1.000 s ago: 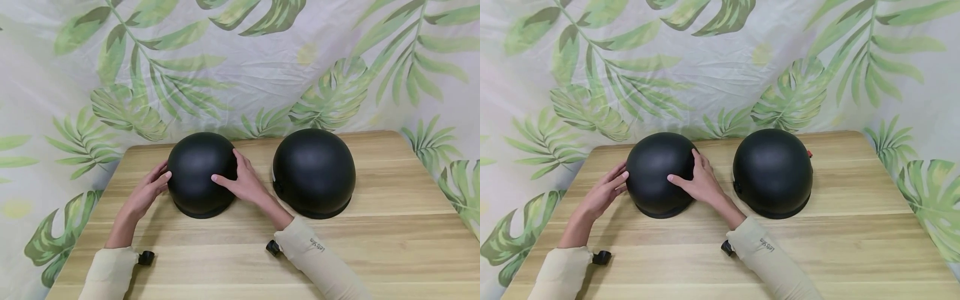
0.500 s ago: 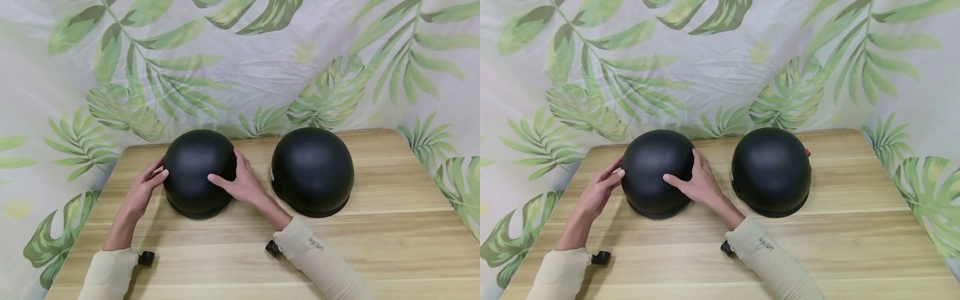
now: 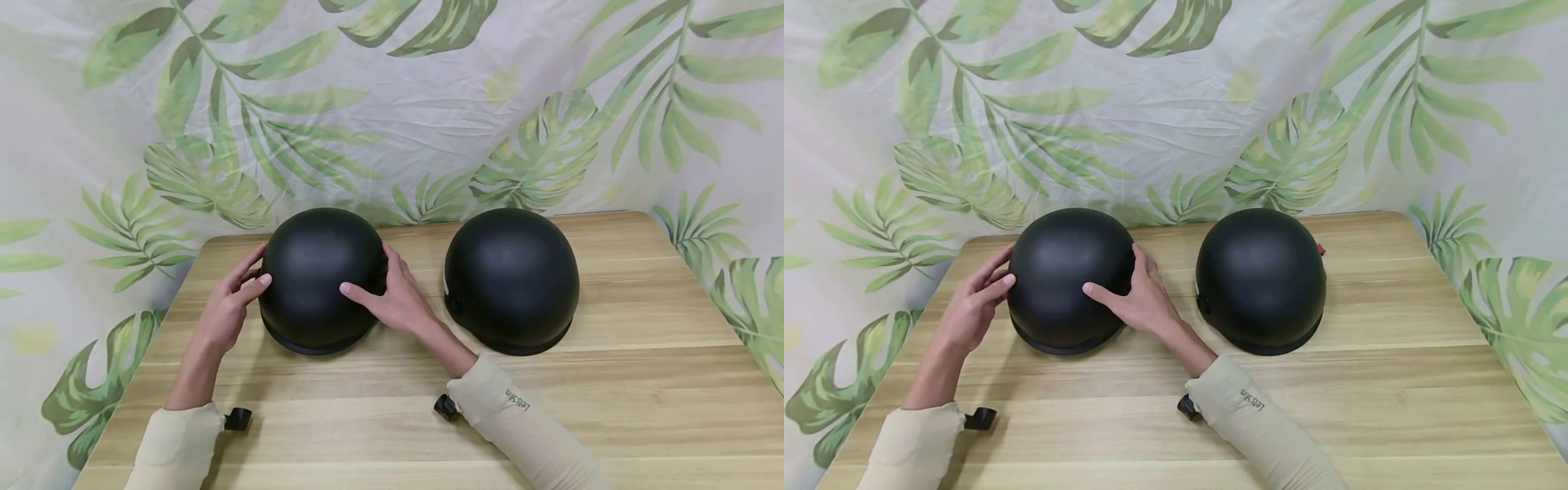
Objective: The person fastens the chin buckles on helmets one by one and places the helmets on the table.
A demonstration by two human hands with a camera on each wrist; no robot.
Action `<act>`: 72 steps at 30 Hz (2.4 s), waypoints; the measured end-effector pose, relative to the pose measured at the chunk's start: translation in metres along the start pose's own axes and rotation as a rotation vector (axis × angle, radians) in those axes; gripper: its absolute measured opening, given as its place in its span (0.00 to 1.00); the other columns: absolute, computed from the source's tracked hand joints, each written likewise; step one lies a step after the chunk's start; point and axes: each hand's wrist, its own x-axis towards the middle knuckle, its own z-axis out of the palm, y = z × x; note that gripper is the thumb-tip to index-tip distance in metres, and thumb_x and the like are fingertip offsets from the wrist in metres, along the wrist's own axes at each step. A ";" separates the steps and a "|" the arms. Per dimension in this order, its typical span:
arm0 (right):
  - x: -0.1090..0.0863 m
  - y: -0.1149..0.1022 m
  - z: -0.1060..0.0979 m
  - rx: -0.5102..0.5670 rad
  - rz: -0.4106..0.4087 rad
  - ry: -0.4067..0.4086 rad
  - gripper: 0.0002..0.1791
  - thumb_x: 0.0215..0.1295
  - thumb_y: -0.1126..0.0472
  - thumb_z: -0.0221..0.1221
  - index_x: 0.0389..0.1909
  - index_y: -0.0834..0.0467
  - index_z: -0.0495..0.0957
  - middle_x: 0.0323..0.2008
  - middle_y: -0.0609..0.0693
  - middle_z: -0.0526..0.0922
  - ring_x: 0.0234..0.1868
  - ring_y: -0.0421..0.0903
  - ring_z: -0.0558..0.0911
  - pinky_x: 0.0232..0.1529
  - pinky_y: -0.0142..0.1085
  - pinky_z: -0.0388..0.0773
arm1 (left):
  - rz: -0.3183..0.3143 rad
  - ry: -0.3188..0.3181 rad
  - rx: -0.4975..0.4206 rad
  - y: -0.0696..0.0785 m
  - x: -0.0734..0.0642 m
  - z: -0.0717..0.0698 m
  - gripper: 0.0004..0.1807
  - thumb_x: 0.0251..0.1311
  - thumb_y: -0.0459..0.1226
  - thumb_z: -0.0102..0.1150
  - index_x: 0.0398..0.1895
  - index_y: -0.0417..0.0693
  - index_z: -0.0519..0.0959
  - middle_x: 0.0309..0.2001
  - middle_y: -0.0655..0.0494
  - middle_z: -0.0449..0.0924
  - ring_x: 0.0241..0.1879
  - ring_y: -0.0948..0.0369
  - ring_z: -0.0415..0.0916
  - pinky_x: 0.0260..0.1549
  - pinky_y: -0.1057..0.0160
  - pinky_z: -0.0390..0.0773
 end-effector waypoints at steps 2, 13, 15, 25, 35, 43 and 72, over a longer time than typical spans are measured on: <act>0.000 0.000 0.000 0.005 -0.004 0.002 0.61 0.61 0.30 0.68 0.87 0.44 0.46 0.84 0.52 0.56 0.82 0.55 0.62 0.78 0.61 0.65 | -0.001 0.011 -0.012 0.001 0.000 0.001 0.34 0.78 0.38 0.55 0.84 0.52 0.61 0.66 0.59 0.70 0.62 0.62 0.68 0.54 0.75 0.77; 0.000 0.001 0.000 0.026 -0.006 0.012 0.60 0.61 0.32 0.69 0.86 0.46 0.48 0.82 0.52 0.60 0.78 0.55 0.67 0.75 0.59 0.69 | 0.017 0.046 -0.116 -0.003 0.001 0.005 0.34 0.77 0.35 0.57 0.83 0.48 0.63 0.69 0.61 0.72 0.65 0.64 0.72 0.57 0.73 0.78; 0.000 0.001 -0.001 0.027 -0.003 0.012 0.60 0.61 0.32 0.69 0.86 0.46 0.48 0.82 0.52 0.59 0.78 0.55 0.68 0.75 0.59 0.69 | -0.001 0.035 -0.111 -0.003 0.001 0.004 0.34 0.77 0.36 0.57 0.84 0.51 0.61 0.71 0.59 0.72 0.67 0.66 0.73 0.58 0.73 0.78; 0.002 0.002 0.001 0.052 0.002 -0.010 0.62 0.60 0.30 0.69 0.86 0.45 0.45 0.81 0.53 0.59 0.76 0.55 0.69 0.74 0.59 0.69 | 0.065 0.124 -0.023 0.002 0.000 0.007 0.32 0.76 0.36 0.58 0.81 0.50 0.67 0.74 0.60 0.68 0.66 0.65 0.68 0.57 0.76 0.75; 0.003 0.000 -0.007 0.112 -0.012 -0.052 0.61 0.62 0.33 0.68 0.86 0.46 0.43 0.83 0.53 0.52 0.80 0.56 0.64 0.77 0.60 0.66 | 0.137 0.211 0.005 0.013 -0.001 0.010 0.28 0.73 0.33 0.61 0.75 0.42 0.74 0.64 0.63 0.78 0.63 0.64 0.71 0.53 0.76 0.77; 0.000 -0.007 -0.017 0.027 -0.081 -0.022 0.58 0.63 0.32 0.68 0.87 0.37 0.44 0.83 0.48 0.52 0.80 0.57 0.65 0.77 0.63 0.66 | 0.103 0.225 0.052 0.014 -0.001 0.014 0.28 0.72 0.35 0.62 0.74 0.44 0.75 0.64 0.64 0.75 0.60 0.63 0.72 0.53 0.76 0.74; -0.001 -0.007 -0.017 0.132 -0.029 0.005 0.64 0.56 0.34 0.74 0.86 0.43 0.45 0.82 0.49 0.53 0.72 0.58 0.75 0.69 0.55 0.77 | 0.163 0.278 -0.209 0.029 -0.006 0.021 0.38 0.64 0.20 0.63 0.78 0.44 0.68 0.68 0.54 0.71 0.66 0.60 0.72 0.62 0.75 0.76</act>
